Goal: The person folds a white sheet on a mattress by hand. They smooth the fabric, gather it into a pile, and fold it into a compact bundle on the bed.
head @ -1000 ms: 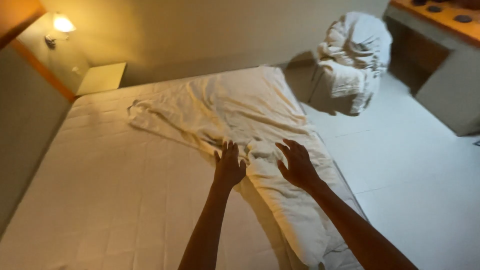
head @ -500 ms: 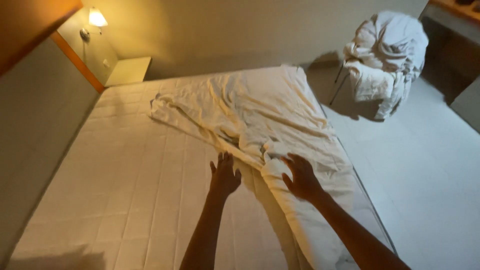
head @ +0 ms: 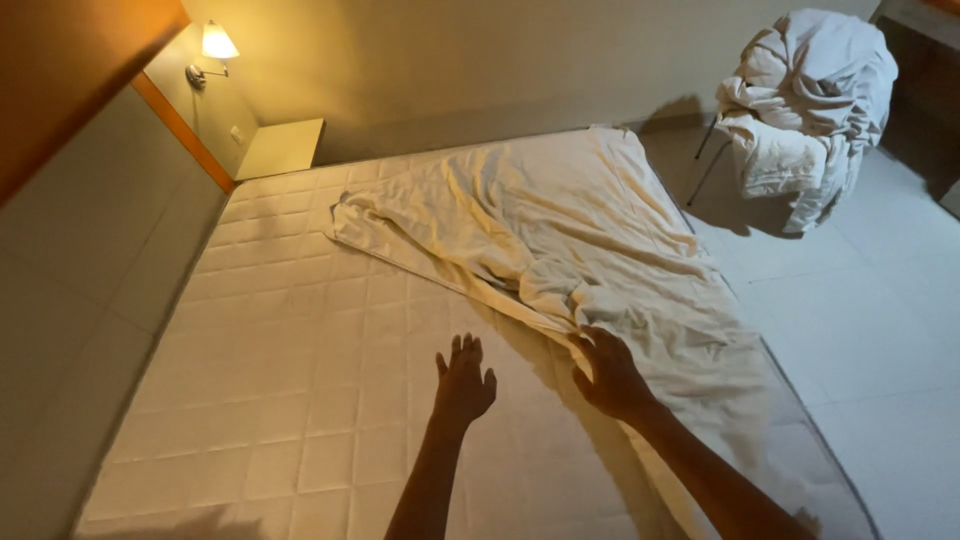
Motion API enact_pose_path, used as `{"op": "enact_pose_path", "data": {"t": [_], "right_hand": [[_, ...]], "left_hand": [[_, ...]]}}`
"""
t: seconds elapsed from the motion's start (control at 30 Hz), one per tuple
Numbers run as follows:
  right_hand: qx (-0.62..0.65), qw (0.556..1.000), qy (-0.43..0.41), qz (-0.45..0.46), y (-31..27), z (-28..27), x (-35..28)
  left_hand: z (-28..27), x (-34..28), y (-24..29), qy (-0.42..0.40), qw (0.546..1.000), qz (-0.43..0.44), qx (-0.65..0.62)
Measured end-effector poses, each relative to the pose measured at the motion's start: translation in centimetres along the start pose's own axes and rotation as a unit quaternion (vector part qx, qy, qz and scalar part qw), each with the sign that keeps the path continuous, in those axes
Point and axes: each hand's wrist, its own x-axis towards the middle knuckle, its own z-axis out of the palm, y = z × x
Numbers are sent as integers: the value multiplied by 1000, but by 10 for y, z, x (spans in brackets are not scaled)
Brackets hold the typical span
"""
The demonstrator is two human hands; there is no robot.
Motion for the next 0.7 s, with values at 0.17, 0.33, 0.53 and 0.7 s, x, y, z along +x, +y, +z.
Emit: {"op": "enact_pose_path", "data": {"t": [0.17, 0.33, 0.53, 0.7], "right_hand": [[-13, 999, 16, 40, -26, 18, 3], [-39, 997, 37, 62, -60, 33, 6], [-51, 995, 67, 58, -93, 47, 5], [-84, 993, 49, 71, -100, 48, 7]], "left_hand": [[-20, -3, -28, -22, 1000, 21, -6], [-28, -5, -68, 0, 997, 74, -1], [-44, -14, -101, -25, 998, 61, -10], [-58, -11, -99, -17, 997, 64, -32]]}}
